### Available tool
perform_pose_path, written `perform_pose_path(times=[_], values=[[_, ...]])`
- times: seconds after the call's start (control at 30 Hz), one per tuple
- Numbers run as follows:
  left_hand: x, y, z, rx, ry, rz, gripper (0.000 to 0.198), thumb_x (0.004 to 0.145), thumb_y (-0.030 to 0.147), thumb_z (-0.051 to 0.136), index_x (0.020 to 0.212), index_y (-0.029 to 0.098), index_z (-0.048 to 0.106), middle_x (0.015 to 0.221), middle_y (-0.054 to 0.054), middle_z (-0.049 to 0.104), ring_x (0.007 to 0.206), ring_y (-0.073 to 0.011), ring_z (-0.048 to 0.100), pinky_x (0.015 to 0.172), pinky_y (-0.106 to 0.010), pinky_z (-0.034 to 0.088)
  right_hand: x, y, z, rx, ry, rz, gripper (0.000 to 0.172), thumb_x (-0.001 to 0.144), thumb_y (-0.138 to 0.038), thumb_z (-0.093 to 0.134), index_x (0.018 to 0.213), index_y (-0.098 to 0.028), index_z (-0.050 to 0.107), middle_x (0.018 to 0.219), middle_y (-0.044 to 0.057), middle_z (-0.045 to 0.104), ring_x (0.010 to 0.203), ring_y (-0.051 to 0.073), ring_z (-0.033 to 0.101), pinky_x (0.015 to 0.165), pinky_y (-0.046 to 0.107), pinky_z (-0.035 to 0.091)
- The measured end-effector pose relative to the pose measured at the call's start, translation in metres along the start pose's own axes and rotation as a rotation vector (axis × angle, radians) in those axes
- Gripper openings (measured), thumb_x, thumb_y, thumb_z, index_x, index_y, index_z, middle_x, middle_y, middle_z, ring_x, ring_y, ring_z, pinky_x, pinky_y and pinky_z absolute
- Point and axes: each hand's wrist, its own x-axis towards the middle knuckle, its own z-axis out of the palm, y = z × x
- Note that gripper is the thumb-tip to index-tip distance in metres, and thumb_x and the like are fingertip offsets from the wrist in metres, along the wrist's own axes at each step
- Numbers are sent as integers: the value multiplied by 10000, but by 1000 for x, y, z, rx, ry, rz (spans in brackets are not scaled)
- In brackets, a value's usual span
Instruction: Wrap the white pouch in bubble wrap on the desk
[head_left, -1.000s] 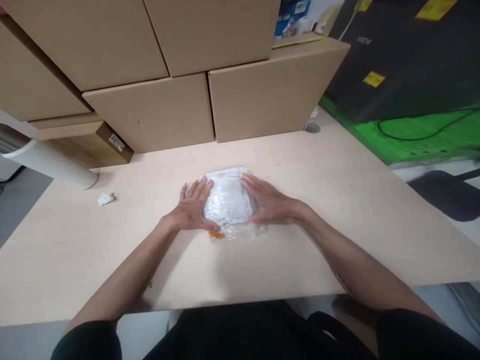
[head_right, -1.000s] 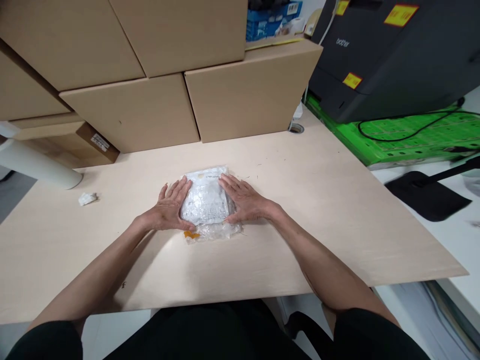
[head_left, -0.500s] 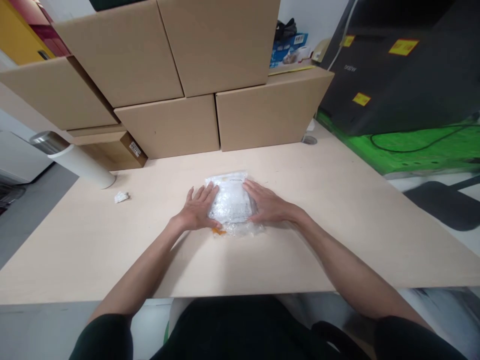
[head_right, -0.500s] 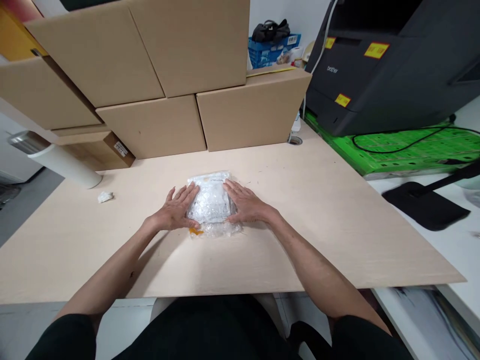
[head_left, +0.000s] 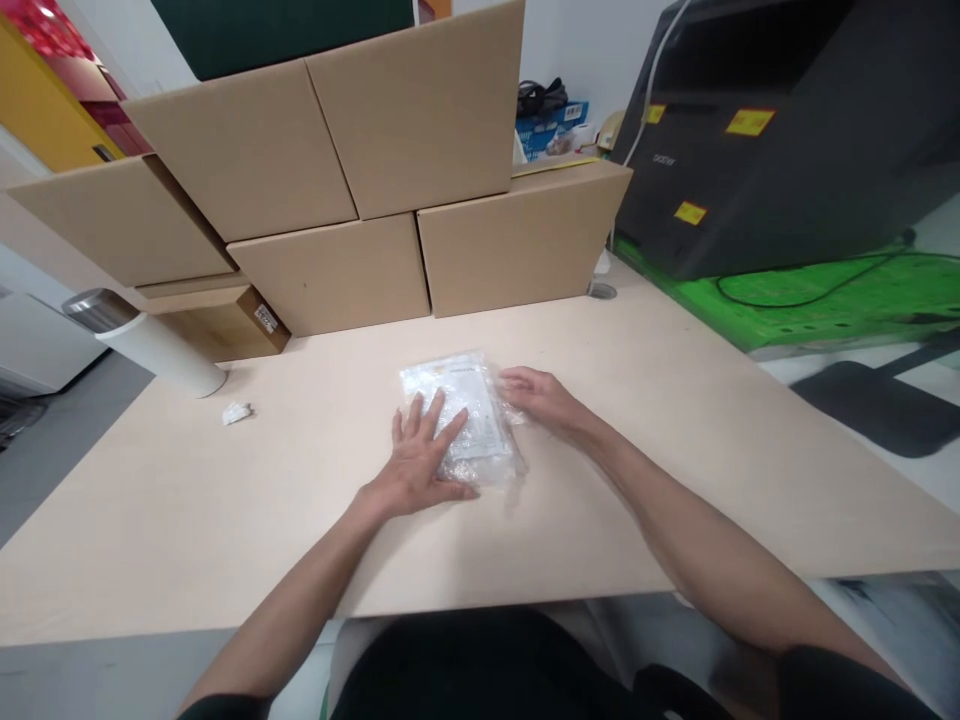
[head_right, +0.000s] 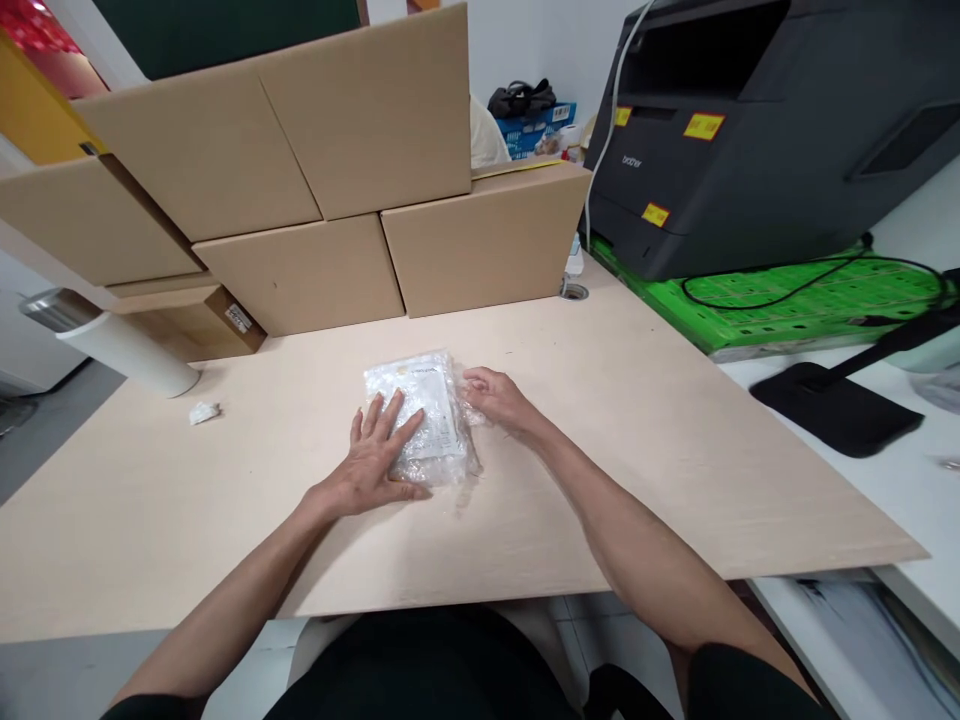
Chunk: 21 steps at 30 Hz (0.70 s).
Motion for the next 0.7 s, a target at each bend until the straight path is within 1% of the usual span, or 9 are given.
perform_pose_path(times=[0.07, 0.13, 0.2, 0.3, 0.37, 0.47, 0.53, 0.63, 0.7], values=[[1, 0, 8, -5, 55, 4, 770, 894, 669, 544, 1561, 361, 312, 1693, -97, -36, 1511, -454, -140, 1135, -751, 65, 1, 0, 3, 123, -21, 36, 552, 693, -408, 784, 1174, -180, 639, 965, 74, 709, 811, 203, 665, 769, 369, 544], [2, -3, 13, -25, 132, 24, 531, 1005, 516, 436, 1509, 348, 430, 1694, -79, 51, 1532, -407, -98, 1157, -713, 125, 1, -1, 5, 176, -7, 52, 556, 671, -392, 791, 1168, -195, 633, 951, 74, 709, 791, 204, 662, 753, 374, 549], [2, -5, 15, -73, 218, 45, 456, 1040, 415, 381, 1470, 315, 494, 1678, -77, 173, 1553, -347, -19, 1183, -674, 140, -1, -3, 7, 93, 65, -18, 519, 697, -410, 753, 1154, -197, 634, 1053, 110, 699, 898, 238, 667, 812, 411, 549], [3, -6, 14, -236, 365, 82, 444, 1046, 384, 370, 1448, 267, 517, 1621, -84, 343, 1547, -262, 161, 1232, -598, 118, -5, -8, 11, -245, 275, -255, 450, 780, -448, 641, 1149, -191, 644, 1249, 159, 629, 1094, 299, 609, 938, 474, 506], [3, -5, 12, -379, 468, 98, 447, 1042, 411, 384, 1430, 250, 535, 1567, -81, 441, 1518, -229, 268, 1254, -547, 115, -9, -13, 13, -371, 324, -355, 397, 832, -463, 579, 1111, -195, 665, 1195, 145, 654, 1060, 296, 611, 944, 468, 500], [1, 0, 8, -591, 573, 43, 459, 1023, 473, 417, 1398, 258, 568, 1521, -61, 506, 1488, -231, 339, 1254, -515, 177, -16, -20, 17, -266, 200, -313, 360, 871, -496, 562, 1037, -199, 678, 973, 88, 702, 901, 247, 646, 853, 396, 523], [-1, 3, 7, -726, 607, -14, 475, 1005, 504, 445, 1390, 257, 575, 1522, -62, 505, 1471, -252, 372, 1228, -505, 258, -20, -22, 20, -208, 106, -258, 362, 861, -524, 600, 1010, -203, 676, 899, 59, 694, 845, 229, 642, 779, 353, 520], [-1, 6, 7, -884, 663, -67, 487, 989, 523, 465, 1369, 243, 586, 1505, -81, 523, 1399, -272, 473, 1158, -471, 381, -25, -23, 25, -178, -26, -215, 342, 811, -548, 676, 909, -220, 667, 789, 21, 657, 756, 206, 603, 658, 304, 485], [0, 5, 7, -948, 750, -134, 490, 974, 542, 473, 1336, 239, 602, 1438, -85, 585, 1301, -272, 567, 1073, -435, 472, -26, -24, 27, -125, -70, -200, 345, 786, -561, 699, 822, -222, 645, 717, 6, 615, 691, 188, 563, 590, 279, 444]])
